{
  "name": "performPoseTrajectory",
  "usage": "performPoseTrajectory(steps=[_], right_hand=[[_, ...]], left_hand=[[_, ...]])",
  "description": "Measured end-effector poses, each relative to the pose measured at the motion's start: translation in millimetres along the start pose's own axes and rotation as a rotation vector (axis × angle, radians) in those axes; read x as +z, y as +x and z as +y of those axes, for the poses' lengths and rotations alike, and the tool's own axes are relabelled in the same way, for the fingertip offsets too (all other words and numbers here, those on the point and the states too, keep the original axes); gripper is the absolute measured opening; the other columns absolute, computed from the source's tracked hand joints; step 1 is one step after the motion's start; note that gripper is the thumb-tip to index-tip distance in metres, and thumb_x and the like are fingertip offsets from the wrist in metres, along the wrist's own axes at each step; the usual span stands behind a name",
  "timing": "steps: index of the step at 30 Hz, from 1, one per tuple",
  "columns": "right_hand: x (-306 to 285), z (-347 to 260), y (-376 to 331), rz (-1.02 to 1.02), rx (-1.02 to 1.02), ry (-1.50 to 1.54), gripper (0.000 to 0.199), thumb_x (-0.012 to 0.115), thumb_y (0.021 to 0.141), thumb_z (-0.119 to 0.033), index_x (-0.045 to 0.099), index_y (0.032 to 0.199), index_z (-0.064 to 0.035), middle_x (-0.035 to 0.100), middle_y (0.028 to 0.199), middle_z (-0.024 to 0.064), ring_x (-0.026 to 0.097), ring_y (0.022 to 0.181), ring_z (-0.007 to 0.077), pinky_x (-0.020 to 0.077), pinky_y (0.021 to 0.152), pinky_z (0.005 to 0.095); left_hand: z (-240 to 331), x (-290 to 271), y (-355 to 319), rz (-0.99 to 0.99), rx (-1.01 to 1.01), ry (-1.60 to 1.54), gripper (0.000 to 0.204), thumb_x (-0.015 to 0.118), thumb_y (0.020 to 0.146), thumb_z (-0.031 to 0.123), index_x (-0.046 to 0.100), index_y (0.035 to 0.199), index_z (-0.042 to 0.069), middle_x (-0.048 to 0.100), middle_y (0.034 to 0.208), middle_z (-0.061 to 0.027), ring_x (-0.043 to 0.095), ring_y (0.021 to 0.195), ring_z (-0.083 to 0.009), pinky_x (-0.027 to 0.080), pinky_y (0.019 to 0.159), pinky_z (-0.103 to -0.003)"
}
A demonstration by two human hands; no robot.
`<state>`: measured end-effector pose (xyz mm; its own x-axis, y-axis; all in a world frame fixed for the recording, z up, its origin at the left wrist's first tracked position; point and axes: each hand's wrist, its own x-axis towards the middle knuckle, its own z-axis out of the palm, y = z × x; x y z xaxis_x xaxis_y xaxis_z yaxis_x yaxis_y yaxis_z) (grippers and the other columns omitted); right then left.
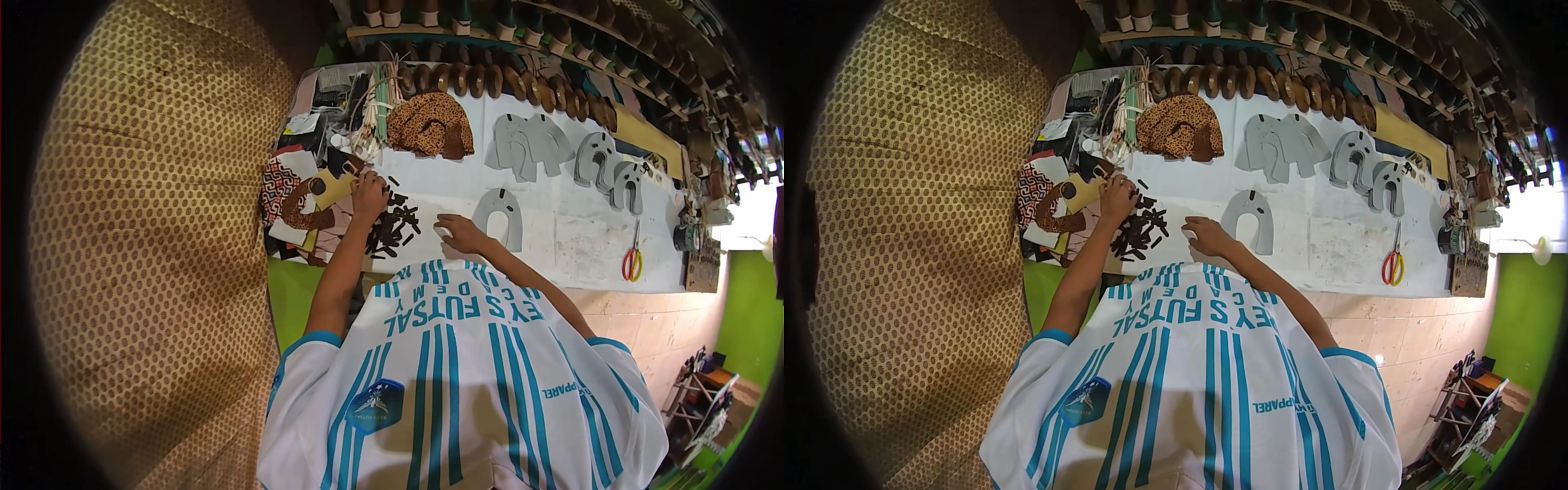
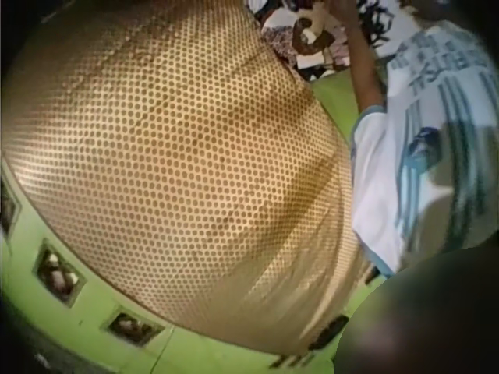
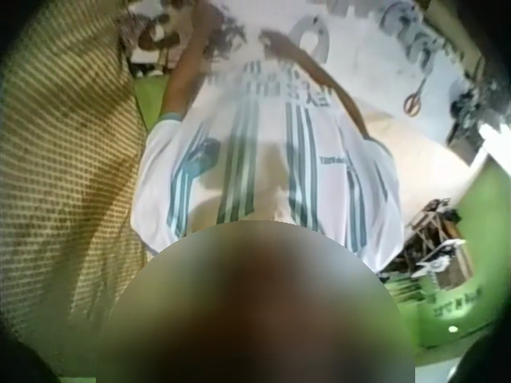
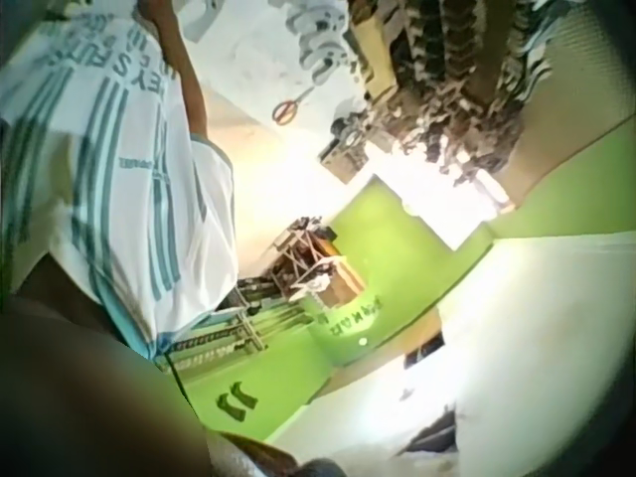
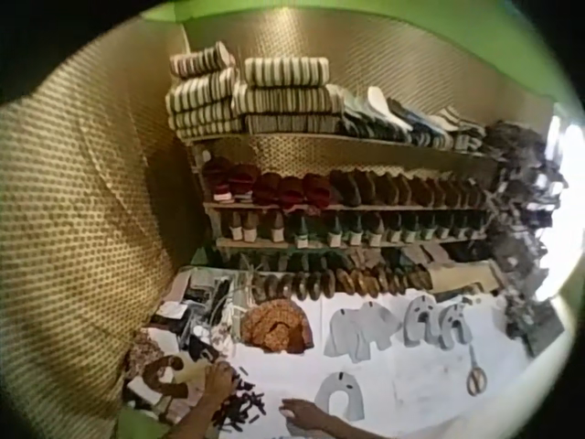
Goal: Organizing and preparing various pre-cut shoe upper components and small parts on a workbench.
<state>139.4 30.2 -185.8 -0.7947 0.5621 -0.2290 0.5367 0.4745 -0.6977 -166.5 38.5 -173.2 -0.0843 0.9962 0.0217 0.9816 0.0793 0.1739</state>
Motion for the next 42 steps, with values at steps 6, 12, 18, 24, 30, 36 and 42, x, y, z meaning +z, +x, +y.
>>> performPoseTrajectory(steps=[6,12,18,24,30,36,42], right_hand=[[3.0,-5.4,-15.1,0.122,0.024,0.055,0.038,0.064,0.087,-0.013,0.069,0.124,-0.0080,0.056,0.143,0.0186,0.052,0.132,0.0373,0.0451,0.110,0.0427],[-15.4,-14.1,-14.4,0.181,0.028,0.119,0.035,0.066,0.091,-0.014,0.067,0.125,-0.0056,0.055,0.141,0.0201,0.051,0.131,0.0378,0.0425,0.111,0.0449],[-14.9,-26.8,-12.7,0.220,0.000,0.168,0.031,0.066,0.092,-0.015,0.068,0.122,-0.0054,0.055,0.141,0.0208,0.051,0.131,0.0383,0.0424,0.111,0.0456],[-6.4,-20.2,-19.8,0.283,-0.012,0.109,0.030,0.070,0.087,-0.017,0.069,0.116,-0.0069,0.059,0.136,0.0208,0.055,0.126,0.0391,0.0466,0.107,0.0453],[-15.5,-34.0,-16.7,0.217,0.031,0.132,0.031,0.068,0.090,-0.014,0.069,0.120,-0.0072,0.055,0.141,0.0206,0.050,0.131,0.0393,0.0419,0.111,0.0458],[-16.7,-40.8,8.8,0.349,-0.087,0.094,0.028,0.069,0.087,-0.014,0.070,0.114,-0.0068,0.059,0.135,0.0213,0.055,0.125,0.0404,0.0449,0.107,0.0465],[-35.7,-83.8,63.3,0.548,-0.192,0.078,0.024,0.069,0.086,-0.014,0.072,0.108,-0.0054,0.063,0.127,0.0217,0.059,0.117,0.0400,0.0471,0.103,0.0466]], left_hand=[[-6.0,-0.5,0.6,-0.036,0.027,-0.029,0.021,0.082,0.082,0.022,0.072,0.098,0.013,0.057,0.126,-0.0044,0.047,0.127,-0.0246,0.031,0.107,-0.047],[-1.5,-9.7,-8.3,0.050,0.064,-0.135,0.016,0.081,0.084,0.018,0.071,0.097,0.016,0.058,0.125,-0.0040,0.051,0.123,-0.0255,0.031,0.107,-0.048],[-15.1,-8.5,-18.7,0.071,-0.005,-0.148,0.013,0.080,0.085,0.017,0.071,0.095,0.016,0.060,0.122,-0.0033,0.053,0.119,-0.0271,0.032,0.106,-0.049],[-17.0,-19.7,-15.8,0.072,0.026,-0.223,0.009,0.078,0.088,0.020,0.073,0.093,0.015,0.062,0.119,-0.0028,0.054,0.118,-0.0278,0.030,0.107,-0.051],[-29.0,-16.0,-16.8,0.021,-0.094,-0.384,0.010,0.077,0.089,0.023,0.074,0.093,0.014,0.065,0.116,-0.0042,0.054,0.117,-0.0299,0.035,0.105,-0.049],[-13.4,-31.4,-21.4,0.143,-0.006,-0.439,0.014,0.076,0.090,0.025,0.074,0.094,0.012,0.067,0.114,-0.0054,0.055,0.115,-0.0315,0.042,0.100,-0.045],[-4.0,-50.2,-26.3,0.115,0.032,-0.705,0.016,0.075,0.092,0.024,0.073,0.097,0.010,0.067,0.116,-0.0064,0.056,0.114,-0.0301,0.042,0.102,-0.045]])
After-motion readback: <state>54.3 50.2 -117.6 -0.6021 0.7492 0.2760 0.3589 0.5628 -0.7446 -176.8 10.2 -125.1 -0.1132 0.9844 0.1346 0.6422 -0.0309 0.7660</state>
